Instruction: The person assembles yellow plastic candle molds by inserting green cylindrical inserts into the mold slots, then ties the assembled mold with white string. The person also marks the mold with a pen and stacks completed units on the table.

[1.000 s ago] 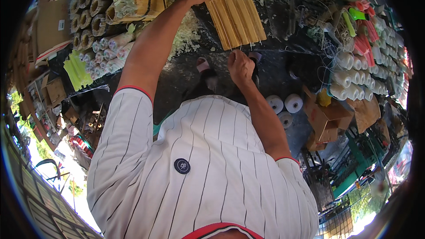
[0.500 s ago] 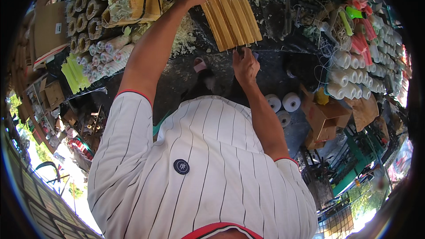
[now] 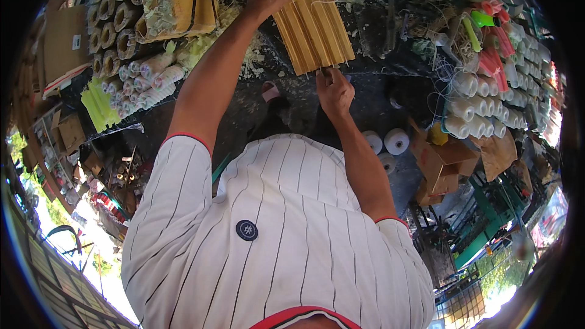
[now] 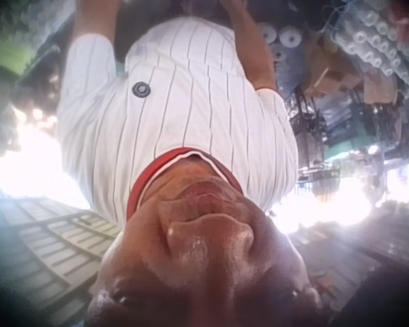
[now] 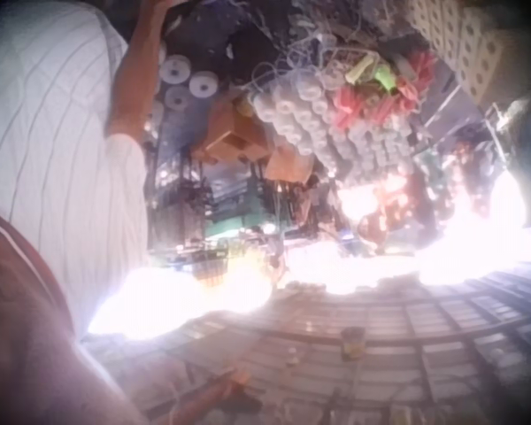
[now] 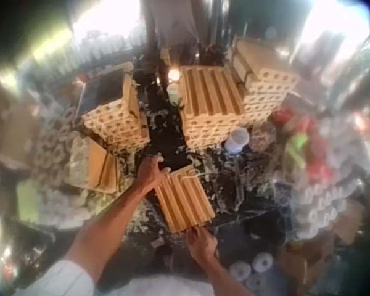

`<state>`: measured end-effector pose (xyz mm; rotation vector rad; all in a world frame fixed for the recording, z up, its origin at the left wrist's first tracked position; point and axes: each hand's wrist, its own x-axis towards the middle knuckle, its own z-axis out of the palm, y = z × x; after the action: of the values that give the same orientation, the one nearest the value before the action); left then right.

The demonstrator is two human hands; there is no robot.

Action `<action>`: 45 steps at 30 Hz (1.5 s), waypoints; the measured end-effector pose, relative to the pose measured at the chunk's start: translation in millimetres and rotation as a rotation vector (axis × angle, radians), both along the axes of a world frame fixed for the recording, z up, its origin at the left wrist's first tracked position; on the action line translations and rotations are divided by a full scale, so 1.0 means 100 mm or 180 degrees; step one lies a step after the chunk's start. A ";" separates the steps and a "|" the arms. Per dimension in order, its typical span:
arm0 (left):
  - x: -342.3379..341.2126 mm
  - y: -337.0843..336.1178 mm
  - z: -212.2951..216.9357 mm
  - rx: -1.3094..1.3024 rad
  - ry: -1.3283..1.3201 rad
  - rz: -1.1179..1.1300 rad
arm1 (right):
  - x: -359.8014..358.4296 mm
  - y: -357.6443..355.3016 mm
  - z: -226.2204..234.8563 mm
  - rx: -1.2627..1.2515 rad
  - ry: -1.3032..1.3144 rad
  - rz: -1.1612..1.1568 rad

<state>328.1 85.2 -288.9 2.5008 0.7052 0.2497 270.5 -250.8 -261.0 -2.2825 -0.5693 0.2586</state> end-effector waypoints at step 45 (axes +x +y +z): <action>0.59 -0.19 -0.30 -0.1072 0.0388 -0.0205 | 0.35 -0.16 -0.03 -0.0106 -0.0103 -0.0595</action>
<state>386.9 65.8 -318.5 2.2239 0.6529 -0.0439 306.0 -267.1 -264.3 -2.3573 -0.3670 0.1406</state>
